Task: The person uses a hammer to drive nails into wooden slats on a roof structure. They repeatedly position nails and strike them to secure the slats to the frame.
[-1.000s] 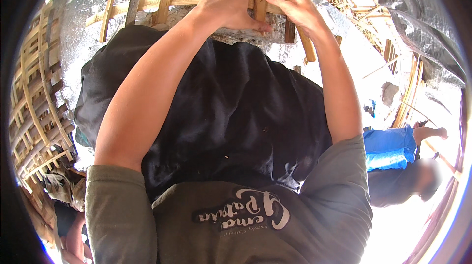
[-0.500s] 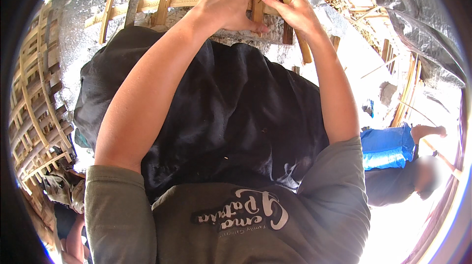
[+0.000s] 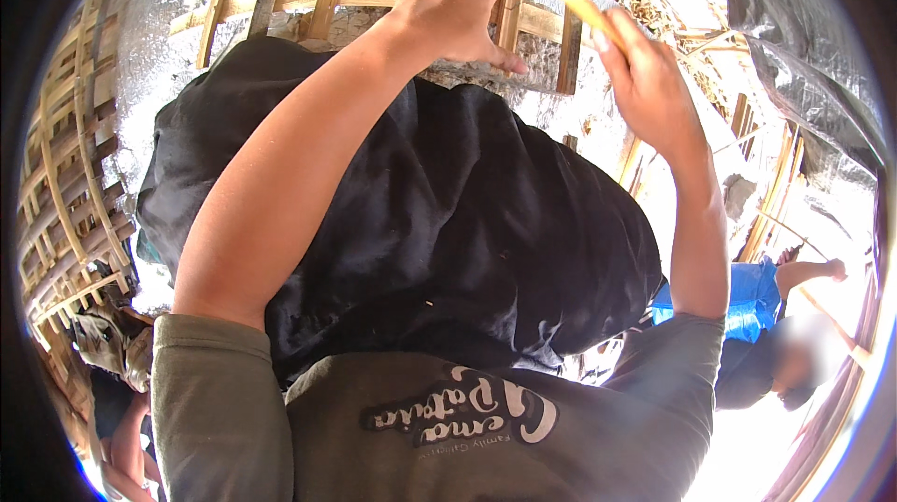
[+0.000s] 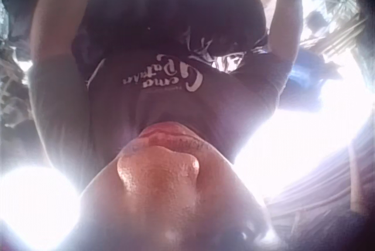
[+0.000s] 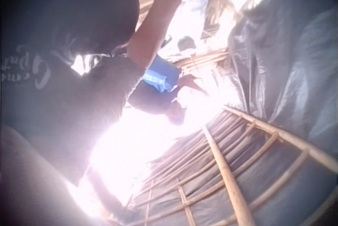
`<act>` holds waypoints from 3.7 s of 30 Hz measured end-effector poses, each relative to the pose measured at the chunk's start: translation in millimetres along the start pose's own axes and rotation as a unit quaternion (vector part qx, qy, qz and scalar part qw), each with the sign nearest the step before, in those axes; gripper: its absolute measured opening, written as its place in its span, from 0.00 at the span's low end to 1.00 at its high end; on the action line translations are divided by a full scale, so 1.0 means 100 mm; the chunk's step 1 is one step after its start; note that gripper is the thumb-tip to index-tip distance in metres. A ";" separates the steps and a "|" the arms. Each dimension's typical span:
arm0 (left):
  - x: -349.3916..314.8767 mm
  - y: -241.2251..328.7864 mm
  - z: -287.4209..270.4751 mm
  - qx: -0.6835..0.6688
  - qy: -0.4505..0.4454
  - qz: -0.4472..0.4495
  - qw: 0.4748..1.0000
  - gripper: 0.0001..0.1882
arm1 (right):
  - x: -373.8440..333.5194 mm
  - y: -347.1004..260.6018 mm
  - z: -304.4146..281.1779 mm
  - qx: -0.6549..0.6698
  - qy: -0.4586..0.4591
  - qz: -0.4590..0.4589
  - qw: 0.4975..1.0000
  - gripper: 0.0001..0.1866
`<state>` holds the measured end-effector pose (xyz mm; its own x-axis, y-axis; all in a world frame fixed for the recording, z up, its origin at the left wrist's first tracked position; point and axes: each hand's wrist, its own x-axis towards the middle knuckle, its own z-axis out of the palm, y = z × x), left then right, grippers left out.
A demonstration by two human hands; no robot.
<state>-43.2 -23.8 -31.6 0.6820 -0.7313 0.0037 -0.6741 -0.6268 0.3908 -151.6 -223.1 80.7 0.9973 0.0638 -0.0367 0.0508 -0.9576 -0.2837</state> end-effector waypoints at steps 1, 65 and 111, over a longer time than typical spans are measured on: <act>0.01 0.03 -0.01 0.004 -0.011 -0.001 1.000 0.65 | -0.07 -0.03 -0.03 -0.006 -0.043 0.015 0.999 0.14; -0.10 0.13 -0.32 -0.031 -0.038 0.003 0.999 0.66 | -0.32 -0.48 0.08 -0.040 0.072 0.053 0.995 0.08; -0.02 -0.03 -0.13 0.041 -0.041 0.059 0.997 0.68 | 0.32 0.11 1.23 -0.102 0.248 0.332 0.905 0.16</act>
<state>-38.5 -16.9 -21.2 0.5736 -0.8185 -0.0319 -0.7712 -0.5528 0.3156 -126.1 -197.0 -41.7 0.7110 -0.6292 0.3139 -0.6092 -0.7742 -0.1719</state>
